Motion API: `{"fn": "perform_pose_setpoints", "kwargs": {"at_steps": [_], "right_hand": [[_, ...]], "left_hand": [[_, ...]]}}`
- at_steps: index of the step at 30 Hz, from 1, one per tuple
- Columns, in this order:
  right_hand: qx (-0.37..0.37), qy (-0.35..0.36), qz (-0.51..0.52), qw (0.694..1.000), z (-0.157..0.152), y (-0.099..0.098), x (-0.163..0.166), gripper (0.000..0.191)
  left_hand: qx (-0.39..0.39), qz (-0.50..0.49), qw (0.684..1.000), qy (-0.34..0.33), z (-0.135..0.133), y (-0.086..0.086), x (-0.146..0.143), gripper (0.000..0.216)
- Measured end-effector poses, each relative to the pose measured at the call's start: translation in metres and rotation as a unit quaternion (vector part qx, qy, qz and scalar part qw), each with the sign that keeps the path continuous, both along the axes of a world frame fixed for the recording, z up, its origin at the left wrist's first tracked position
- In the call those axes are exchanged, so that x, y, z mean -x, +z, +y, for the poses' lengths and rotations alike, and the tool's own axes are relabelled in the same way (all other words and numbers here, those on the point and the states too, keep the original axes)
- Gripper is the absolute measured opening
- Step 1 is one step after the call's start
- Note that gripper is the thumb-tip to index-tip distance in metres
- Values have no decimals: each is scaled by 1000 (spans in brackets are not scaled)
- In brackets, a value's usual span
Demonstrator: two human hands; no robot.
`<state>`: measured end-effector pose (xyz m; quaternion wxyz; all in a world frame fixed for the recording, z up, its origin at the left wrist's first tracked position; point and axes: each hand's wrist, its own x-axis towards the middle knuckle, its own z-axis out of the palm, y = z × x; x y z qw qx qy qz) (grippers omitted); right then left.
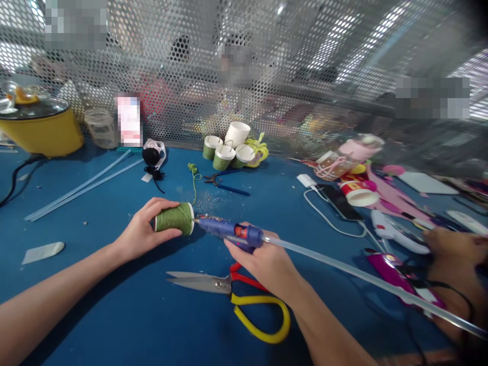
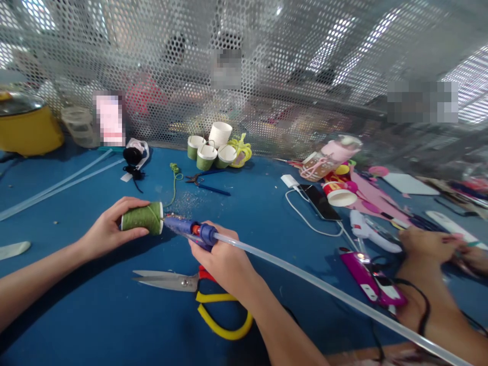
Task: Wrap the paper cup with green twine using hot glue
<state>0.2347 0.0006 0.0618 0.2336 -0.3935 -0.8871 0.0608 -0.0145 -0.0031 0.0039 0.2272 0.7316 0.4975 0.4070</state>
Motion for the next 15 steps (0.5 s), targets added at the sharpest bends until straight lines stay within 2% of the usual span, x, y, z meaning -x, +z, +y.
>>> {"fn": "perform_pose_setpoints", "kwargs": {"at_steps": [3, 6, 15], "right_hand": [[69, -19, 35, 997, -1, 4, 2, 14], [107, -19, 55, 993, -1, 6, 4, 14], [132, -29, 57, 989, -1, 5, 3, 15]], "left_hand": [[26, -14, 999, 16, 0, 0, 0, 42], [51, -29, 998, 27, 0, 1, -1, 43], [102, -59, 992, 36, -1, 4, -3, 46]]}}
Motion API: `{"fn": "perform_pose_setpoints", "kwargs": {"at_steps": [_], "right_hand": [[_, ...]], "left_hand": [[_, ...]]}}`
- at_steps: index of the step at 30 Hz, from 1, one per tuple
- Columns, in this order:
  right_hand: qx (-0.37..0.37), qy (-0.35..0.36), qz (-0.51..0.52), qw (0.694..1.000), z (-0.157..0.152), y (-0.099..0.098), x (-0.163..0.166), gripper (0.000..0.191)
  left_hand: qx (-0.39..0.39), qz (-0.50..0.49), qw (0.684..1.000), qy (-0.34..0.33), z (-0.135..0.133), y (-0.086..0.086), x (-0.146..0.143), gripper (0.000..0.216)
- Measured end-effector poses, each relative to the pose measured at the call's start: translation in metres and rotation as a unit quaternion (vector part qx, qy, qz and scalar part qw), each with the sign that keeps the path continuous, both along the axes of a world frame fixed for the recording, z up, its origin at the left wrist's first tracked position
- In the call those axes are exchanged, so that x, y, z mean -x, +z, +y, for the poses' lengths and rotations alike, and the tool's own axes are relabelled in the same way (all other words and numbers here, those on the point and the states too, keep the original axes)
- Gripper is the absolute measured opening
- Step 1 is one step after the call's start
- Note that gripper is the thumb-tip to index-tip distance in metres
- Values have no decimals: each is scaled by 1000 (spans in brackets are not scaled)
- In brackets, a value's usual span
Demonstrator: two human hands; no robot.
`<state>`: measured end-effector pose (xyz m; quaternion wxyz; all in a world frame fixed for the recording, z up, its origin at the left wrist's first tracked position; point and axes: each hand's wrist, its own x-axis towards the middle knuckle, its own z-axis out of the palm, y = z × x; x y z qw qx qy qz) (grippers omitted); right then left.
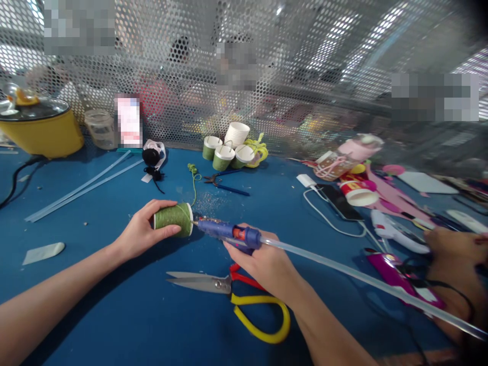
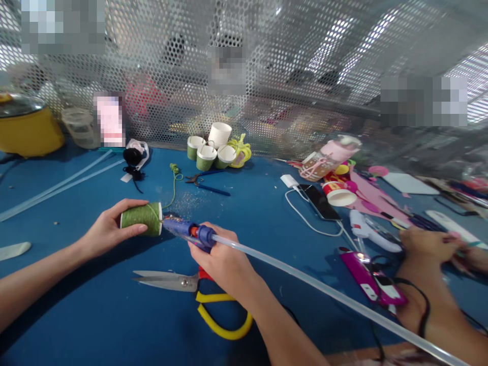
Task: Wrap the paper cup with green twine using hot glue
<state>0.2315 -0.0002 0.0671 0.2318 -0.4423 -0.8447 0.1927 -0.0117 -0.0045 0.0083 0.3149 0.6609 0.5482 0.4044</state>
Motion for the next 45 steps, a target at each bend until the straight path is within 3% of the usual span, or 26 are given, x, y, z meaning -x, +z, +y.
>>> {"fn": "perform_pose_setpoints", "kwargs": {"at_steps": [11, 16, 18, 23, 32, 39, 42, 45], "right_hand": [[-5, -3, 19, 1000, 3, -11, -3, 11], [111, -96, 87, 985, 4, -13, -4, 21], [164, -127, 112, 972, 7, -10, -7, 26], [191, -162, 154, 956, 26, -10, -17, 30], [269, -225, 163, 922, 64, -35, -24, 25], [198, -230, 114, 946, 77, -47, -31, 23], [141, -257, 60, 954, 79, -52, -34, 31], [65, -281, 20, 957, 76, -49, -34, 26]], "left_hand": [[91, -93, 991, 11, 0, 4, -3, 54], [96, -96, 991, 9, 0, 4, -4, 54], [87, -89, 992, 6, 0, 3, -4, 53], [36, -42, 999, -1, 0, -1, -3, 48], [-58, 11, 998, -9, -1, -6, -2, 47], [-77, 23, 997, -15, 0, -7, -2, 46], [-85, 31, 996, -17, 0, -6, -2, 47], [-96, 43, 994, -24, -1, -4, -3, 49]]}}
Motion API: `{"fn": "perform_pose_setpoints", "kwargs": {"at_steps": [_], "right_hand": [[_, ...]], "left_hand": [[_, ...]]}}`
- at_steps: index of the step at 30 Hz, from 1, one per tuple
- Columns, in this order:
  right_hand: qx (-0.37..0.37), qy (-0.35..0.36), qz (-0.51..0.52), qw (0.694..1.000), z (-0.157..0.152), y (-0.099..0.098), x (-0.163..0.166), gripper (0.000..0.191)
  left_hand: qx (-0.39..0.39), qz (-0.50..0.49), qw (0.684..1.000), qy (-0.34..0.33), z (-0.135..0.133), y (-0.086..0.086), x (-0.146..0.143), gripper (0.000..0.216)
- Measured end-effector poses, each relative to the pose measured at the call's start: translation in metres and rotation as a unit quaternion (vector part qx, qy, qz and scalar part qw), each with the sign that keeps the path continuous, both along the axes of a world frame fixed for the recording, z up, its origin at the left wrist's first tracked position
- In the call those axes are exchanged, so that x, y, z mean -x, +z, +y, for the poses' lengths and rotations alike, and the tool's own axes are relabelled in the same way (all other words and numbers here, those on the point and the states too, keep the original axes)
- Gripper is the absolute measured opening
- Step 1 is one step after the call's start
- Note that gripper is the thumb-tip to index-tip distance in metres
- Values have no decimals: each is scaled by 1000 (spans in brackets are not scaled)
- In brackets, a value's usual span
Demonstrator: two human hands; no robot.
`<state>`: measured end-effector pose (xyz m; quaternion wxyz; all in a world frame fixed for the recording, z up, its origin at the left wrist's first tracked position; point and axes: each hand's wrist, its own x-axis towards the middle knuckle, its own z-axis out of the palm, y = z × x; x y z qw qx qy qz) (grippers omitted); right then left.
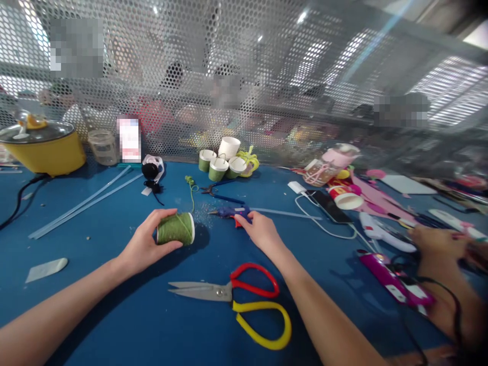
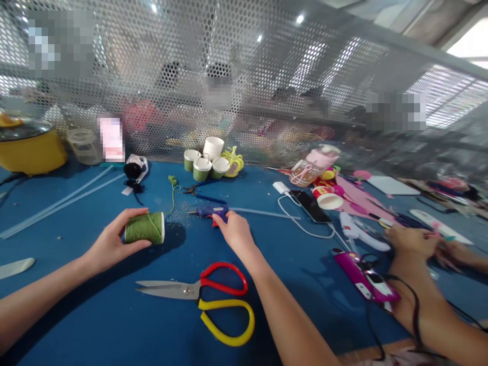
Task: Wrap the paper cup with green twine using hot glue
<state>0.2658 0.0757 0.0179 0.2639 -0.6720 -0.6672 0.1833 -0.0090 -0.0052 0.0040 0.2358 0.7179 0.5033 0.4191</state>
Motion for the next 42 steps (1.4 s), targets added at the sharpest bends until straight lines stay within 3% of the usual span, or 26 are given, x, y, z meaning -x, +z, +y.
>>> {"fn": "perform_pose_setpoints", "kwargs": {"at_steps": [2, 4, 7, 10, 15, 19, 25, 30, 35, 42], "right_hand": [[-74, 21, -53, 996, -7, 9, 6, 17], [-121, 100, -73, 985, -19, 24, 19, 12], [-60, 259, 24, 964, -40, 46, 47, 11], [-32, 327, 19, 944, -54, 54, 76, 11], [-29, 306, -39, 951, -54, 45, 95, 9], [-1, 325, -19, 946, -52, 42, 91, 11], [19, 281, 135, 950, -50, 49, 84, 10], [85, 269, 298, 912, -44, 52, 81, 9], [96, 258, 319, 907, -39, 51, 78, 14], [79, 236, 300, 921, -33, 42, 76, 14]], "left_hand": [[-9, 17, 1000, -7, -1, 1, -1, 51], [-25, 44, 999, -17, -3, 2, -3, 53], [-53, 75, 995, -39, -6, 2, -4, 56], [-71, 87, 992, -54, -8, 2, -4, 57], [-103, 107, 986, -70, -8, 4, -3, 58], [-91, 103, 988, -68, -8, 5, -4, 55], [32, -25, 998, -37, -9, 5, -5, 58], [157, -110, 980, -51, -10, 12, -7, 50], [209, -139, 965, -74, -11, 17, -9, 48], [190, -123, 970, -92, -15, 18, -9, 50]]}}
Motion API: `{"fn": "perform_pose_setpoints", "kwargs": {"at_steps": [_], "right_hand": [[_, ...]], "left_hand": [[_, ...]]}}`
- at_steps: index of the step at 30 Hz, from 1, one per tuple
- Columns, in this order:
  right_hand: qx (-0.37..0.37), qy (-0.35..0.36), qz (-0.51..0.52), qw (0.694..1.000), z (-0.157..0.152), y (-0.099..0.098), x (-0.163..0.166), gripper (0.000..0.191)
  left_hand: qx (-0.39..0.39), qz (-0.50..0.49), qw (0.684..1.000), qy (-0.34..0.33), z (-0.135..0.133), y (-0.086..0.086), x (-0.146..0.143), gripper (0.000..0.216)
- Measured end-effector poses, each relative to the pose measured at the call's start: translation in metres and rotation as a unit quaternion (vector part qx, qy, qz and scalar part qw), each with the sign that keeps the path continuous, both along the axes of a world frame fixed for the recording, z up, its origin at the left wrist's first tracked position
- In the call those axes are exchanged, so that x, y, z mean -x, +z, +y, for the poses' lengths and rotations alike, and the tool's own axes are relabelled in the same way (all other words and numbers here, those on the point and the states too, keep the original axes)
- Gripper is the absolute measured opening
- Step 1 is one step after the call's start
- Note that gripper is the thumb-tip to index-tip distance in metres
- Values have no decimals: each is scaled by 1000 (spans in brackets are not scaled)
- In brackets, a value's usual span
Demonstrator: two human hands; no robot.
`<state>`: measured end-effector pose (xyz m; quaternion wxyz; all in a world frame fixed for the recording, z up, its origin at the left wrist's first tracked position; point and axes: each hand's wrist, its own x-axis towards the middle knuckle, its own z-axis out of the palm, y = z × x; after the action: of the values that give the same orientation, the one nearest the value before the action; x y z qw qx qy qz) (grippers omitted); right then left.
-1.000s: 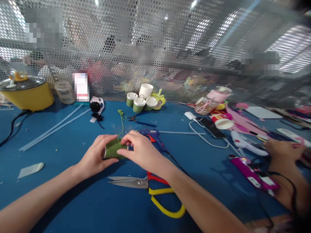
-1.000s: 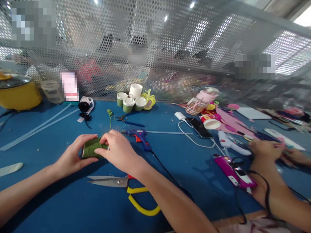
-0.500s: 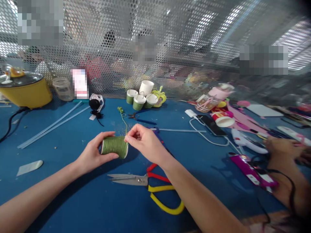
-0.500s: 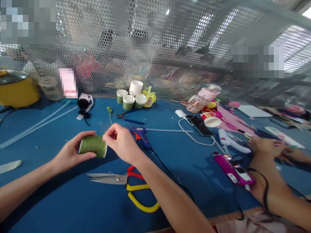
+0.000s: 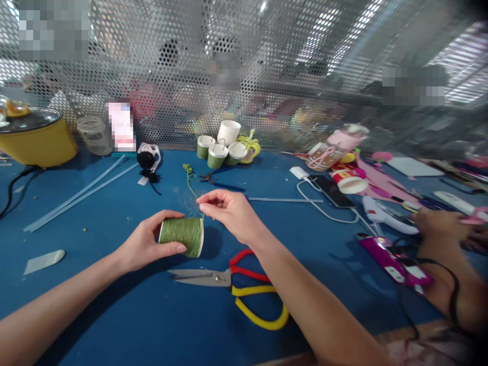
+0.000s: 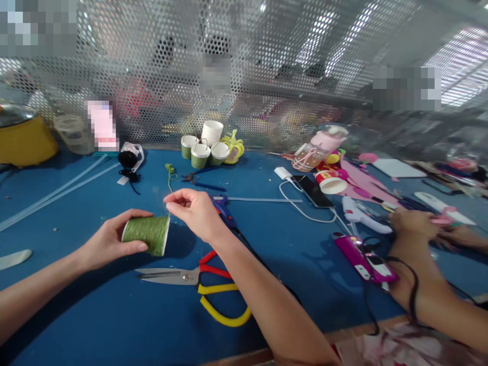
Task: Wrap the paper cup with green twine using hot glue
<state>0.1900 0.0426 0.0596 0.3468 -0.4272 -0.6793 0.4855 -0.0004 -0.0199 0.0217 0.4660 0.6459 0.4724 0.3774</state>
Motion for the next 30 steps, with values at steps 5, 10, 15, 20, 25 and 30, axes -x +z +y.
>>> {"fn": "perform_pose_setpoints", "kwargs": {"at_steps": [5, 10, 15, 20, 25, 30], "right_hand": [[-6, -1, -13, 1000, -1, -2, -2, 15], [-21, -1, -21, 1000, -3, -5, -3, 14], [-16, 7, -15, 1000, -2, -9, -3, 13], [-5, 11, -15, 1000, -2, -10, -2, 13], [8, 13, -10, 1000, -3, -10, -2, 13], [19, 12, -9, 1000, -3, -10, -1, 13]], "left_hand": [[-37, 9, 999, -7, -1, -2, 1, 50], [-96, 57, 993, -29, -1, -2, 3, 50], [-170, 69, 982, -53, 0, -3, 5, 49], [-232, 77, 968, -63, 0, -3, 5, 52], [-255, 82, 962, -59, 0, -3, 6, 52], [-275, 90, 955, -61, 0, -3, 5, 51]]}}
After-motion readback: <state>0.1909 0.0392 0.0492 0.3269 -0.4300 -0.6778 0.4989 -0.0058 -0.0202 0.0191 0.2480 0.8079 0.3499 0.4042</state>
